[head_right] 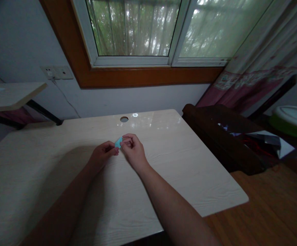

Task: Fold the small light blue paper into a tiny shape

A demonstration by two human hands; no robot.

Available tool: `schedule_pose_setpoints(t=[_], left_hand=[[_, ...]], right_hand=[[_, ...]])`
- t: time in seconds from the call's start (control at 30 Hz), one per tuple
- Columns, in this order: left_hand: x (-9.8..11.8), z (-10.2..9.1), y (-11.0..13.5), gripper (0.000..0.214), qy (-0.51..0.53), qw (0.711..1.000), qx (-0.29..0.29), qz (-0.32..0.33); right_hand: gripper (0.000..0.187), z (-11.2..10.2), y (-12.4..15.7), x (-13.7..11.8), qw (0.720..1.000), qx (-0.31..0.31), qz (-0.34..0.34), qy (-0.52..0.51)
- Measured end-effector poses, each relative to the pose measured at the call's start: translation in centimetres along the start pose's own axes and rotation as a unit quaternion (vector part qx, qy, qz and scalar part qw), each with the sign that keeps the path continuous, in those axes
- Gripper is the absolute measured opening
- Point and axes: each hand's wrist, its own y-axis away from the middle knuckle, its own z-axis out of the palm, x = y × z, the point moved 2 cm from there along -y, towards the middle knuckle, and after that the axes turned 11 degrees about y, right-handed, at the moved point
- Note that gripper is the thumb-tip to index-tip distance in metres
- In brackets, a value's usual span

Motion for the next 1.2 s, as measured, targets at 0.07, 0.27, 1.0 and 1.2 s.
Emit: schedule_pose_setpoints(t=[0.07, 0.27, 1.0, 1.2], left_hand=[[-0.1, 0.0, 0.0, 0.022, 0.004, 1.0, 0.0, -0.002], [0.3, 0.2, 0.2, 0.021, 0.018, 1.0, 0.006, -0.008], [1.1, -0.1, -0.1, 0.018, -0.026, 0.997, 0.06, 0.052], [1.2, -0.2, -0.1, 0.017, -0.025, 0.995, 0.084, 0.048]], right_hand=[[0.025, -0.1, 0.1, 0.0, 1.0, 0.006, -0.003, 0.009], [0.02, -0.3, -0.1, 0.0, 1.0, 0.001, -0.017, 0.018], [0.034, 0.2, -0.2, 0.6, 0.999, -0.03, 0.005, 0.028], [0.031, 0.4, 0.3, 0.0, 0.995, -0.072, -0.003, 0.067]])
